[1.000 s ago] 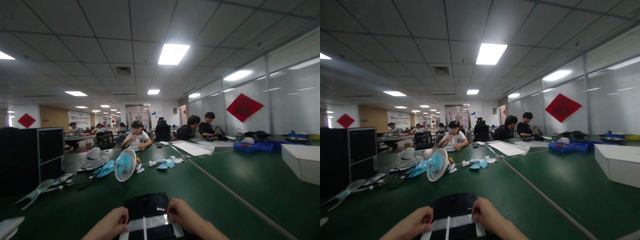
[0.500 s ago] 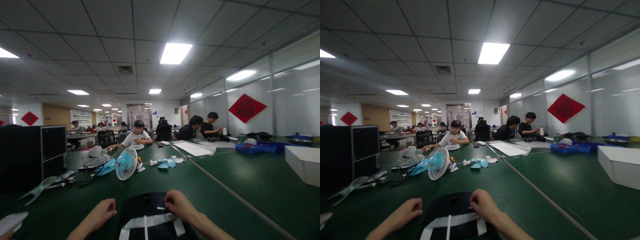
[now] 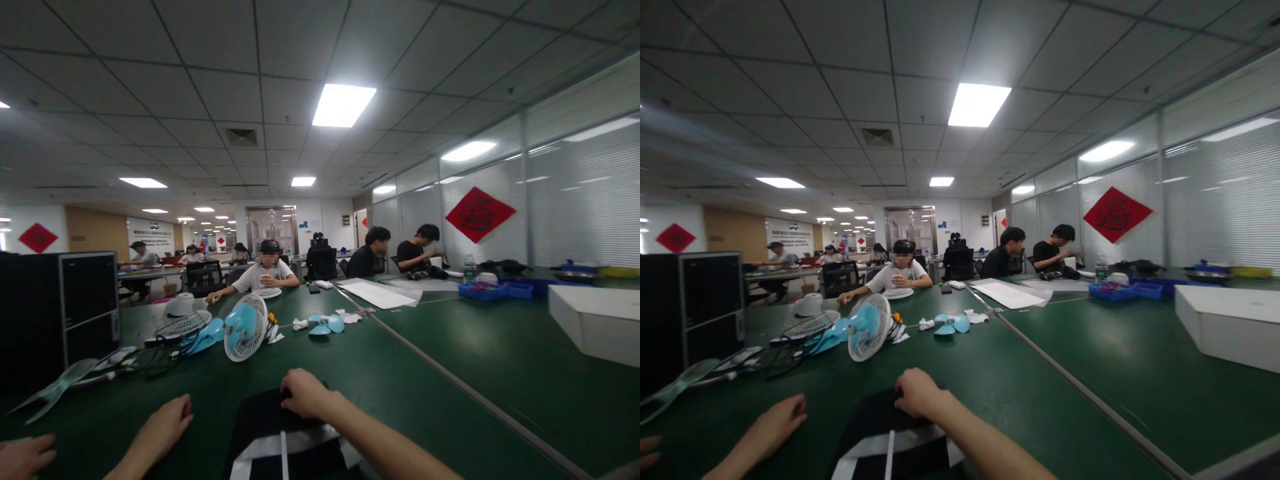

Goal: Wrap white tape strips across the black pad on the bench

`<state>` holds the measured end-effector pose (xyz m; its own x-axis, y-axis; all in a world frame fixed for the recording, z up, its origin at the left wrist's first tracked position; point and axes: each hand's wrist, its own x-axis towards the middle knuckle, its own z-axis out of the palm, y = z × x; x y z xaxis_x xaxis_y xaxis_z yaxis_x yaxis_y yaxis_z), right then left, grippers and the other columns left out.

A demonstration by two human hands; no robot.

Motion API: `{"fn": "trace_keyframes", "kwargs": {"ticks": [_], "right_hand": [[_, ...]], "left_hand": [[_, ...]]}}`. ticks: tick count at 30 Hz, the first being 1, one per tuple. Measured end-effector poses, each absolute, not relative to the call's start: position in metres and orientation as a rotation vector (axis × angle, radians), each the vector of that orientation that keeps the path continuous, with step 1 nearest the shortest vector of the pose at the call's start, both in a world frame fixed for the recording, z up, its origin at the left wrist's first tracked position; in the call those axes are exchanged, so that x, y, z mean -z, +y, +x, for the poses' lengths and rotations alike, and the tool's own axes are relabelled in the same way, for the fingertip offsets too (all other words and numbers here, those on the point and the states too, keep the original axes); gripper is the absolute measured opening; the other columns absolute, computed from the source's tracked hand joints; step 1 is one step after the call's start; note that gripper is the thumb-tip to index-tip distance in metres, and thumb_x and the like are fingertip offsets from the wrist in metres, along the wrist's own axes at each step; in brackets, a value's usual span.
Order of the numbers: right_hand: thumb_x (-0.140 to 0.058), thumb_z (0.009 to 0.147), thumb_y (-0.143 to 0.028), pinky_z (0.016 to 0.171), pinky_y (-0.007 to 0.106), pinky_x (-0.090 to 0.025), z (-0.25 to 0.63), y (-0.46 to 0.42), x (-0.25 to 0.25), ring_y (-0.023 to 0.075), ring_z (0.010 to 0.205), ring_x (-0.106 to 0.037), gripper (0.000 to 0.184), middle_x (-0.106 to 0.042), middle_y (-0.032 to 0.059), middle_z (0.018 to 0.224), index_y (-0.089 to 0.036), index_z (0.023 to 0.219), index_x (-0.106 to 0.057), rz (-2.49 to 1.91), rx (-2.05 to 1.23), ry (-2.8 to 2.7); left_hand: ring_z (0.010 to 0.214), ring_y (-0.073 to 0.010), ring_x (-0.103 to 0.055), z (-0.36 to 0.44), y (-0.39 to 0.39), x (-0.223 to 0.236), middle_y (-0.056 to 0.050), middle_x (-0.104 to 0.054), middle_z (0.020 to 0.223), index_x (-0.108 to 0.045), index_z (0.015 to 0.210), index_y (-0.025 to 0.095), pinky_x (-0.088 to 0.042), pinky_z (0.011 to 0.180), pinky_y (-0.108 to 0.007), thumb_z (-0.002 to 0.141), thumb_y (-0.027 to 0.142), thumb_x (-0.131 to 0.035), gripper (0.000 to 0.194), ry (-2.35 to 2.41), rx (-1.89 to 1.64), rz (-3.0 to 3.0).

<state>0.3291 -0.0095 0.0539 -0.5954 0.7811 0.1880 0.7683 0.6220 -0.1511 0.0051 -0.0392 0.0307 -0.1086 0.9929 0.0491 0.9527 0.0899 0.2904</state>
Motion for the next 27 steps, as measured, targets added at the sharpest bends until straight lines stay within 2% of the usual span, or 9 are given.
{"fn": "trace_keyframes", "kwargs": {"ticks": [5,13,19,22,27], "right_hand": [[-0.065,0.075,-0.033,0.076,0.029,-0.047,0.332,-0.011,-0.055,0.0236,0.091,-0.063,0.029,-0.071,0.0082,0.097,-0.019,0.100,-0.072,-1.252,-0.052,-2.615],[-0.054,0.084,-0.037,0.077,0.026,-0.042,0.374,-0.012,-0.065,0.0198,0.090,-0.060,0.028,-0.068,0.0068,0.095,-0.019,0.097,-0.071,-1.224,-0.009,-2.421],[-0.051,0.084,-0.038,0.079,0.023,-0.041,0.465,0.000,-0.073,0.0184,0.093,-0.061,0.029,-0.070,0.0048,0.098,-0.020,0.095,-0.071,-1.529,0.031,-2.032],[-0.050,0.084,-0.036,0.080,0.026,-0.042,0.524,0.003,-0.071,0.0208,0.093,-0.062,0.031,-0.071,0.0083,0.099,-0.017,0.095,-0.071,-1.685,0.058,-1.916],[-0.048,0.083,-0.033,0.077,0.030,-0.044,0.613,-0.005,-0.061,0.0254,0.093,-0.064,0.030,-0.071,0.0116,0.098,-0.016,0.089,-0.072,-1.964,0.076,-1.721]], "left_hand": [[0.084,-0.0145,-0.058,-0.006,-0.028,-0.020,0.006,-0.066,0.089,-0.057,0.081,0.024,-0.036,0.069,-0.022,0.086,0.022,-0.045,0.013,2.136,-0.372,2.011],[0.085,-0.0159,-0.059,-0.021,-0.015,-0.003,0.004,-0.066,0.090,-0.055,0.084,0.025,-0.038,0.072,-0.025,0.086,0.023,-0.042,0.013,2.073,-0.410,2.035],[0.087,-0.0221,-0.061,-0.022,-0.015,-0.001,-0.001,-0.068,0.093,-0.054,0.084,0.026,-0.043,0.073,-0.030,0.083,0.030,-0.042,0.013,2.033,-0.399,2.059],[0.087,-0.0243,-0.061,-0.021,-0.015,0.001,-0.005,-0.067,0.094,-0.052,0.082,0.026,-0.045,0.074,-0.033,0.082,0.035,-0.040,0.014,2.042,-0.415,2.080],[0.087,-0.0253,-0.061,-0.016,-0.017,0.000,-0.006,-0.067,0.095,-0.051,0.083,0.026,-0.046,0.075,-0.035,0.077,0.038,-0.042,0.016,2.060,-0.404,2.062]]}}
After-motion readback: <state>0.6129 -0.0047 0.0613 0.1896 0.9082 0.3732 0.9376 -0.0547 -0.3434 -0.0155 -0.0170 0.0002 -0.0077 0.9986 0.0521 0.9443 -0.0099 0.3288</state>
